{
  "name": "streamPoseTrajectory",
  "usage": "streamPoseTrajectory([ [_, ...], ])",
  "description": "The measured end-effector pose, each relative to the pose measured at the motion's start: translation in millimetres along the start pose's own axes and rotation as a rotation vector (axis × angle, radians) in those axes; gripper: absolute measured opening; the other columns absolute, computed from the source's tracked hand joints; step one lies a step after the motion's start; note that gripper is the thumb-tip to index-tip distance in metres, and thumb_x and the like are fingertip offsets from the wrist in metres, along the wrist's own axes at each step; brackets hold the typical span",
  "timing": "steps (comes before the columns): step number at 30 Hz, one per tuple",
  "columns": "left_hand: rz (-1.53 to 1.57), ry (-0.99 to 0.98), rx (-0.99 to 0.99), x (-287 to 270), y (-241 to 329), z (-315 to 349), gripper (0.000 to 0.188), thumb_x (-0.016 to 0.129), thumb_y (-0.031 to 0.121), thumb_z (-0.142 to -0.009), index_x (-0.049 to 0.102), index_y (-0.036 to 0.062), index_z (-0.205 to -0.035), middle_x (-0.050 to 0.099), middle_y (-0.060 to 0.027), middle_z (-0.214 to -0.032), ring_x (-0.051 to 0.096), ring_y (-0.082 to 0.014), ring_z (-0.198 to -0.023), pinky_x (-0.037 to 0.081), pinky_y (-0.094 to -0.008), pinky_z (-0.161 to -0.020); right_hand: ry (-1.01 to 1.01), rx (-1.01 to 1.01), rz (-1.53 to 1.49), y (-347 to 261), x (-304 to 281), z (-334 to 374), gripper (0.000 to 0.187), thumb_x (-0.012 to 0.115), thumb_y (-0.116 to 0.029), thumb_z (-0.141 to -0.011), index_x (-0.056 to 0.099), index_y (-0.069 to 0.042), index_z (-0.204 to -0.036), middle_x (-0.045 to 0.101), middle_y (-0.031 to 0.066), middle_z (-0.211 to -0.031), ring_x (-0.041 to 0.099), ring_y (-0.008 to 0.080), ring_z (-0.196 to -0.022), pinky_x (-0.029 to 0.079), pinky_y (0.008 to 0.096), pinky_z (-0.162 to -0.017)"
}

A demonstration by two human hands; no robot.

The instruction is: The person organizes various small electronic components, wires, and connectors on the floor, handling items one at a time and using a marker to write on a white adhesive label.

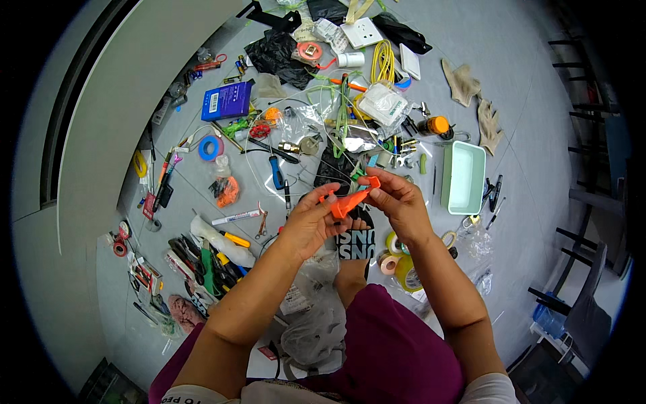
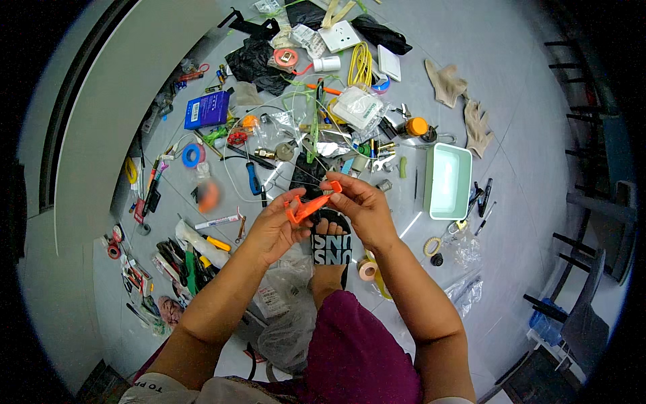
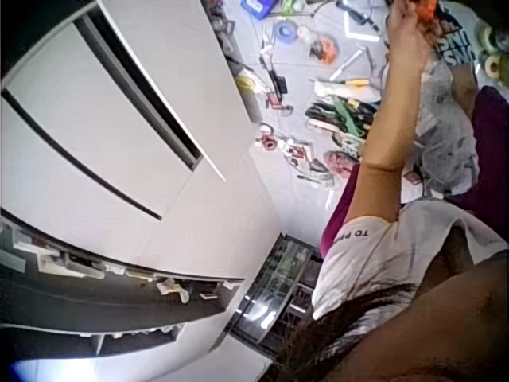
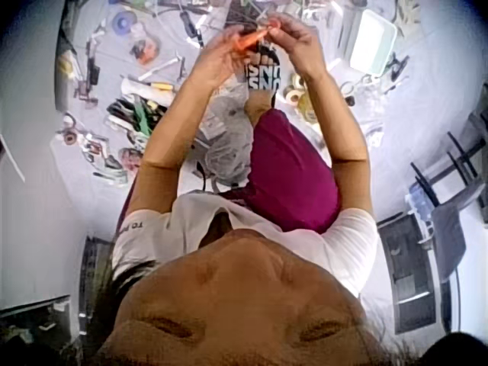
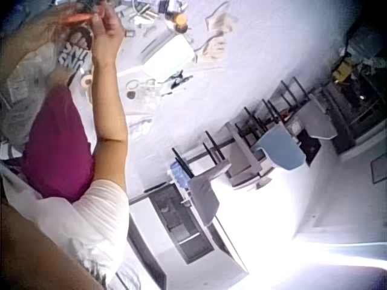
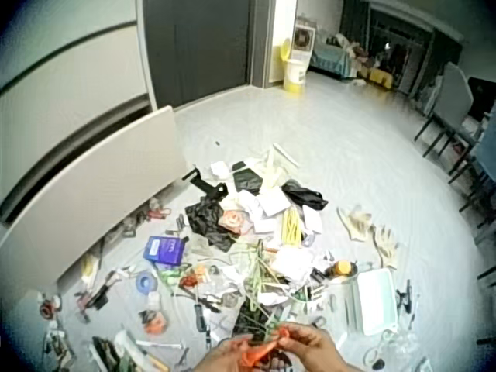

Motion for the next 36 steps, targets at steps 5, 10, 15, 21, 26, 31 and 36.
streamPoseTrajectory([
  [5,-0.329,0.154,0.374,-7.9,-2.9,-5.8,0.037,0.057,0.01,-0.087,0.044,0.0022,-0.121,0.062,-0.0096,-0.096,0.063,-0.0146,-0.081,0.054,-0.0239,-0.066,0.127,0.12,-0.016,15.2,-0.9,-4.0,0.033,0.054,-0.008,-0.089,0.052,-0.002,-0.121,0.062,0.009,-0.108,0.059,0.0142,-0.093,0.049,0.0267,-0.081],
  [10,-0.425,0.211,0.525,0.0,-4.0,-10.6,0.037,0.059,0.007,-0.086,0.045,-0.0006,-0.119,0.063,-0.0095,-0.091,0.062,-0.0122,-0.076,0.052,-0.0211,-0.066,0.031,0.264,0.043,23.2,-6.0,2.9,0.033,0.053,-0.014,-0.091,0.052,0.0,-0.121,0.062,0.0075,-0.106,0.059,0.0125,-0.089,0.048,0.0275,-0.081],
  [15,-0.046,0.303,0.103,6.2,-4.5,-12.2,0.028,0.059,0.009,-0.086,0.051,-0.0012,-0.11,0.064,-0.0098,-0.088,0.063,-0.015,-0.073,0.054,-0.0237,-0.066,-0.062,0.217,-0.056,21.7,0.8,13.6,0.03,0.053,-0.012,-0.09,0.054,0.004,-0.116,0.062,0.0095,-0.102,0.061,0.0147,-0.09,0.051,0.0279,-0.078],
  [21,0.295,0.286,-0.251,-10.8,-25.8,-20.9,0.02,0.058,0.013,-0.086,0.057,-0.0017,-0.1,0.064,-0.0104,-0.087,0.063,-0.017,-0.076,0.055,-0.0246,-0.067,0.046,0.267,0.147,26.9,-8.1,15.2,0.026,0.056,-0.009,-0.088,0.057,0.004,-0.11,0.065,0.0098,-0.089,0.063,0.0136,-0.076,0.054,0.0266,-0.071],
  [26,0.199,0.146,-0.234,-4.3,-40.7,-24.3,0.021,0.058,0.018,-0.087,0.057,0.0053,-0.104,0.063,-0.0078,-0.09,0.064,-0.0154,-0.078,0.054,-0.0256,-0.065,0.181,0.384,-0.025,28.4,-19.7,22.6,0.024,0.057,-0.009,-0.087,0.059,0.005,-0.107,0.065,0.0091,-0.083,0.062,0.0138,-0.069,0.053,0.0257,-0.063],
  [31,0.108,0.137,-0.268,5.5,-48.2,-24.3,0.028,0.057,0.019,-0.088,0.05,0.0059,-0.112,0.063,-0.0099,-0.094,0.064,-0.0176,-0.081,0.053,-0.0288,-0.067,0.342,0.331,-0.018,40.5,-52.0,33.5,0.025,0.057,-0.008,-0.086,0.058,0.005,-0.107,0.063,0.0085,-0.078,0.061,0.0146,-0.066,0.053,0.0247,-0.061],
  [36,-0.014,0.195,-0.266,-5.0,-52.2,-20.5,0.033,0.056,0.018,-0.088,0.043,0.0069,-0.116,0.062,-0.0112,-0.098,0.062,-0.0188,-0.083,0.051,-0.0325,-0.069,0.897,-0.097,-0.201,57.8,-217.5,46.6,0.007,0.056,-0.005,-0.083,0.058,0.002,-0.083,0.06,0.0062,-0.075,0.057,0.0149,-0.061,0.051,0.0249,-0.057],
])
Point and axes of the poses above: each hand's wrist, its own z-axis away from the middle knuckle, its own x-axis out of the palm, y = z × x, the point moved 1 cm from there along -z, towards the middle knuckle
